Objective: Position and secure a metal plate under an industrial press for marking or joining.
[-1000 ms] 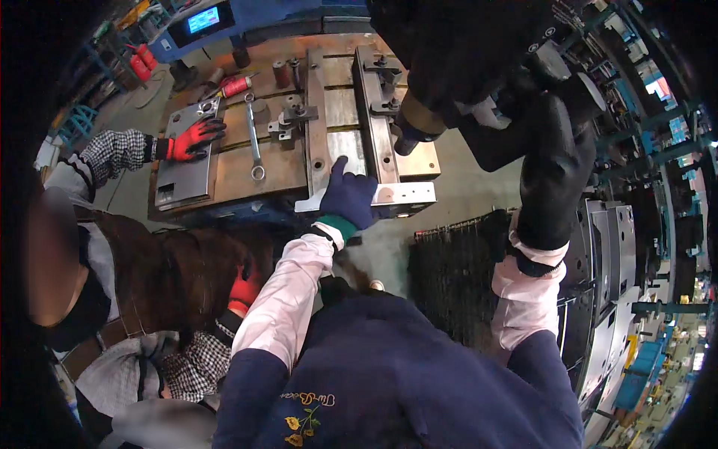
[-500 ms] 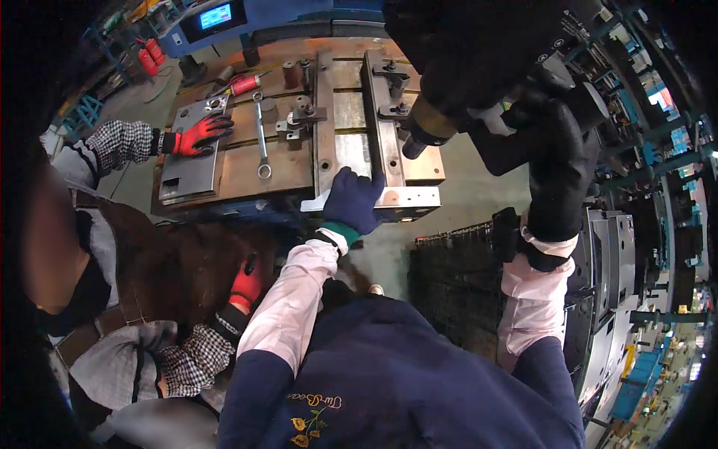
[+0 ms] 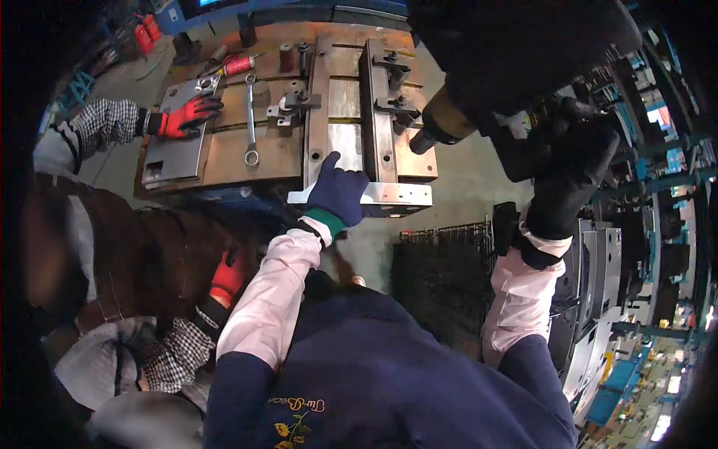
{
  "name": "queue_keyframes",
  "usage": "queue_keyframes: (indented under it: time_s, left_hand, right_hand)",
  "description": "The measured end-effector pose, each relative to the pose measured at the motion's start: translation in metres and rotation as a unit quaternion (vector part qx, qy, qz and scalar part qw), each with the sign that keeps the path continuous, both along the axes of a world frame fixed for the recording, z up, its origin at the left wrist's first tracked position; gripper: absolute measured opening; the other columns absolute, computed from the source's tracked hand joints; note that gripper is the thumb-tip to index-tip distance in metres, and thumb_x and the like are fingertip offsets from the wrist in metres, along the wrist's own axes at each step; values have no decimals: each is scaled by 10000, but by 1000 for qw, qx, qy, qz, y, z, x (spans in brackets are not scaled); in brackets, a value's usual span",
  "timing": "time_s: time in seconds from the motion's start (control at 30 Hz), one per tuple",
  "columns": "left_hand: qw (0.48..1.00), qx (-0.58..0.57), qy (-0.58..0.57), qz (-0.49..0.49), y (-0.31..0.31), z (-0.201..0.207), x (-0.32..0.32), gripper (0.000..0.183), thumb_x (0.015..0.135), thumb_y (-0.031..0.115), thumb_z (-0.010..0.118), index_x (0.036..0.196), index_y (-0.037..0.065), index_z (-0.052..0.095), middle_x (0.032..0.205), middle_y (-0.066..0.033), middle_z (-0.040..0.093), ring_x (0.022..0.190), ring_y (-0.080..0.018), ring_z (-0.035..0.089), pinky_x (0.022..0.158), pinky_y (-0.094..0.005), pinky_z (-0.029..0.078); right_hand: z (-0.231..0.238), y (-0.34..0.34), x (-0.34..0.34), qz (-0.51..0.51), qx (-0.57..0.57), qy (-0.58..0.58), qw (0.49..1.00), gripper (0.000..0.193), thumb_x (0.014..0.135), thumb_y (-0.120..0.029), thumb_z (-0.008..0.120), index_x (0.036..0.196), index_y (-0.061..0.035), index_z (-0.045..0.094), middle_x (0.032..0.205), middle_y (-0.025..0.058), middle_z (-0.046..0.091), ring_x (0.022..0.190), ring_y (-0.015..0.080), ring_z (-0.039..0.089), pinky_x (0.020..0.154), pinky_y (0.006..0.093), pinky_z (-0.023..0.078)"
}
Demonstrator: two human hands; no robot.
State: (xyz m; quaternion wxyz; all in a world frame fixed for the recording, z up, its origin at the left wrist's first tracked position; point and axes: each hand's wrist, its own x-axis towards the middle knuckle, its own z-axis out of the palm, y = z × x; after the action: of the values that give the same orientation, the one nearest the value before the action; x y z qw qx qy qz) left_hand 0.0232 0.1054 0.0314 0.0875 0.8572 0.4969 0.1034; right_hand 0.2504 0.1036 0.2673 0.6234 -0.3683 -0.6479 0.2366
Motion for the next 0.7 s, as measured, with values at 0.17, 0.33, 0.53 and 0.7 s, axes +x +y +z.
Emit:
queue_keyframes:
  time_s: [0.17,0.33,0.53,0.7]
  left_hand:
    - [1000,-19,17,4,1,-1,-2,695,739,680,558,1002,42,643,818,-135,659,830,-289,636,1128,-444,189]
    - [999,4,-32,4,-1,-8,-5,627,716,631,614,971,59,654,813,-128,654,813,-266,639,1120,-443,214]
    - [999,-8,-37,7,0,-16,-3,412,745,454,665,1002,132,652,832,-85,673,865,-237,653,1128,-429,155]
    - [998,24,-60,20,-3,-25,-5,410,675,334,659,1021,113,665,859,-75,657,840,-245,633,1136,-437,192]
  right_hand:
    - [-10,-1,5,-58,54,-55,995,285,992,-284,418,1105,-32,490,1003,114,572,815,162,563,646,272,495]
    - [-22,-19,5,55,48,120,990,380,953,-339,484,1147,-14,526,1008,129,599,823,192,591,709,319,498]
    - [-47,-24,26,-155,57,25,986,580,948,-542,408,1194,-34,545,888,86,622,715,160,578,570,268,460]
    - [-60,-32,18,-101,1,241,965,588,931,-583,415,1133,-53,571,803,53,602,664,161,573,555,252,447]
